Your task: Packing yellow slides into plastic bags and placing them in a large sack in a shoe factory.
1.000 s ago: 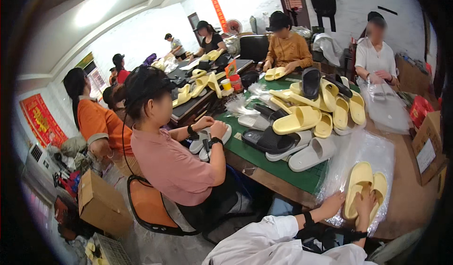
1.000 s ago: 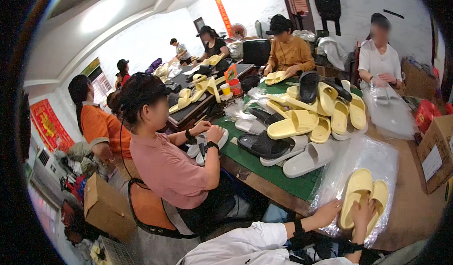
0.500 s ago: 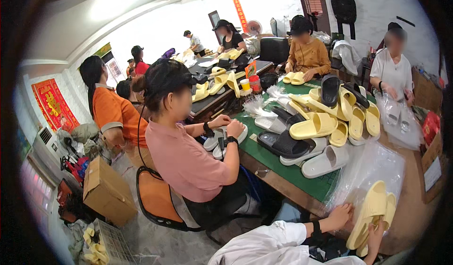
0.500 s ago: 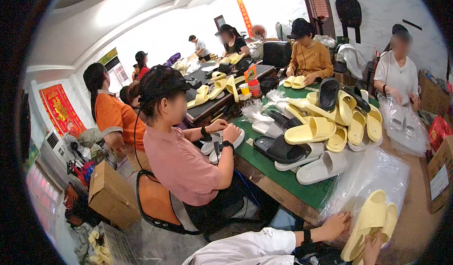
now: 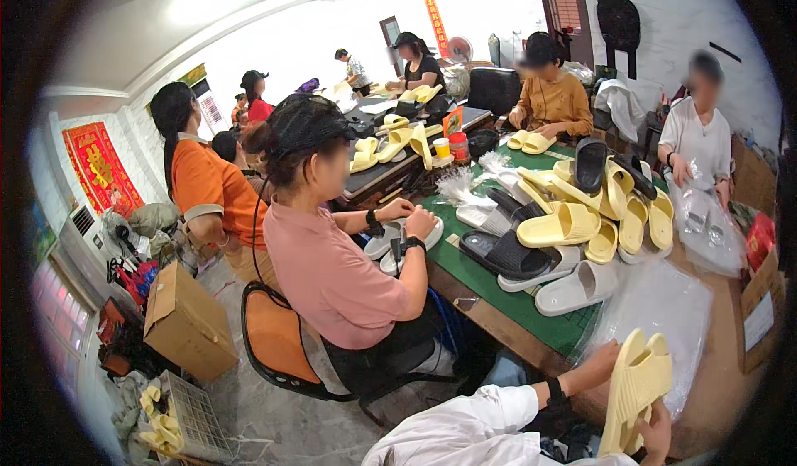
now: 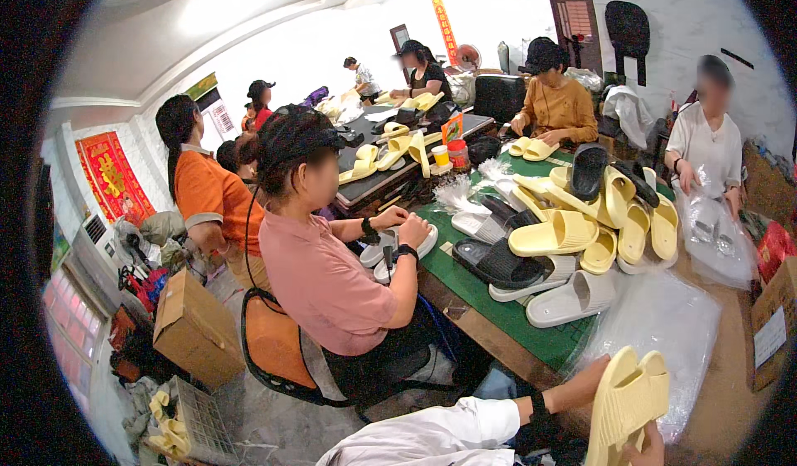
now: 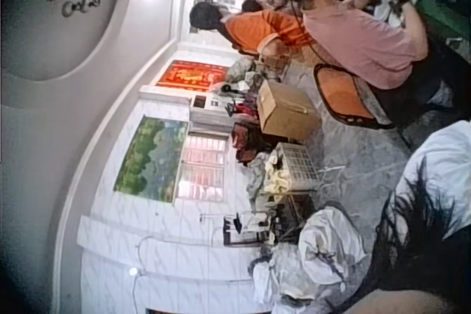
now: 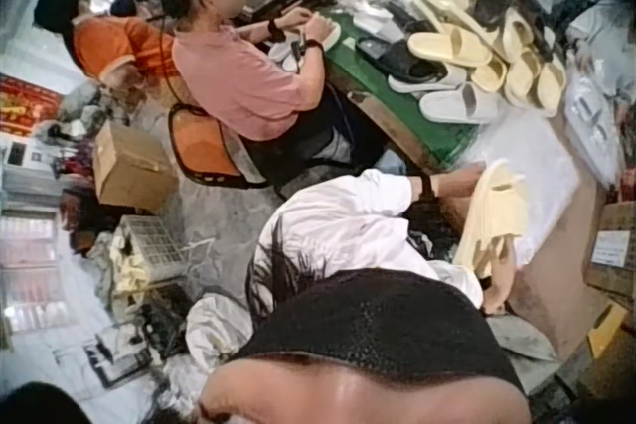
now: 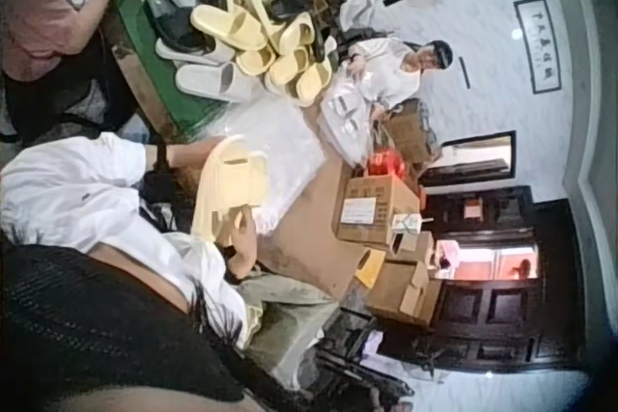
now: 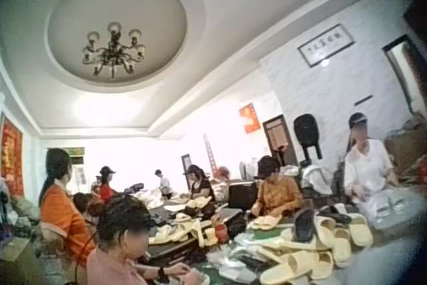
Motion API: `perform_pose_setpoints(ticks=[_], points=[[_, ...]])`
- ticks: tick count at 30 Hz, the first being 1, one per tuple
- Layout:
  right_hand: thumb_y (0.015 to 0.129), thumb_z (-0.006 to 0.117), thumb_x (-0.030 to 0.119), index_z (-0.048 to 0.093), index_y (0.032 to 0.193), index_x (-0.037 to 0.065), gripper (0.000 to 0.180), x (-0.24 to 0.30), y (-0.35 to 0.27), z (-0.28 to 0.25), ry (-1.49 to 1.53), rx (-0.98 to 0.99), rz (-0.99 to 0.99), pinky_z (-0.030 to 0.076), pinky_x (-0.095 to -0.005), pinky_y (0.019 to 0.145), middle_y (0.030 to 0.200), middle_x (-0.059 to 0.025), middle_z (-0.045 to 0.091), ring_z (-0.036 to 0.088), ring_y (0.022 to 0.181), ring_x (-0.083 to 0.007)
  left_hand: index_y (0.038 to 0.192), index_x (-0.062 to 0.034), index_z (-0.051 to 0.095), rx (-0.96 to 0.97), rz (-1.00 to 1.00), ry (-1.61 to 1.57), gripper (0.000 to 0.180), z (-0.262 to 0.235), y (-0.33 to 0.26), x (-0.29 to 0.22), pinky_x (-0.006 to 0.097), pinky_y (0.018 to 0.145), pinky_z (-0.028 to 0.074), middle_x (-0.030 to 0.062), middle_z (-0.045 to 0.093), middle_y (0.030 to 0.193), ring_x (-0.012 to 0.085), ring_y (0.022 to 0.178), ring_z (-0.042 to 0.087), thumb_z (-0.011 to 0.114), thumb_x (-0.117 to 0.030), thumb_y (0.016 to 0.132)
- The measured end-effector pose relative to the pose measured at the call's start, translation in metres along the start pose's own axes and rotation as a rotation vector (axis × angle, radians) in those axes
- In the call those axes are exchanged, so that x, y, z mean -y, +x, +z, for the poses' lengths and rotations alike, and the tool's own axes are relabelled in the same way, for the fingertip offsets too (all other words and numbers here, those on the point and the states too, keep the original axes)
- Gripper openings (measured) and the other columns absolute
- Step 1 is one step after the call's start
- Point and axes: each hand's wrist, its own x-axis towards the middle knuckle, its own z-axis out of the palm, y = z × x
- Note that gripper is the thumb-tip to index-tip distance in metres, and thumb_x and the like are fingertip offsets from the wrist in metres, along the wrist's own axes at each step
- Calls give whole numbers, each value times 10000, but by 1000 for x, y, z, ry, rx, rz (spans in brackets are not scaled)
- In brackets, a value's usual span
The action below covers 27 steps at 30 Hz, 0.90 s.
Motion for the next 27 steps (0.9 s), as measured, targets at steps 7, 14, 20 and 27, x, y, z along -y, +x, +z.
perform_pose_setpoints(ticks=[7,14,20,27], points=[[795,684,249,355,1332,-38,692,39,-15,12,137,242,282,361,-328,930,1268,-117,458,426,1128,-212,1015,2,573,-392,132,41,261,-9,0,28,373,802,408,145,573,1040,303,907,524,559,-69,765],[681,769,306,489,1209,-86,715,12,-2,27,321,215,174,357,-338,958,1210,-107,527,479,1132,-225,1049,-114,645,-490,-66,24,207,-16,8,19,368,896,410,117,582,1142,280,1077,513,577,-125,853],[695,703,199,534,1141,-71,549,-5,-2,18,-366,-35,154,385,-319,923,1094,-175,586,531,1048,-230,1049,-93,649,-513,-138,-209,201,-17,5,7,353,904,427,128,570,1164,292,1057,535,572,-117,865],[716,660,78,500,1215,-39,537,-30,-8,2,-515,-373,232,358,-343,948,1164,-199,531,486,1083,-311,1066,-83,631,-409,-98,-133,225,-8,3,-7,374,920,420,134,542,1195,314,1109,497,556,-85,854]])
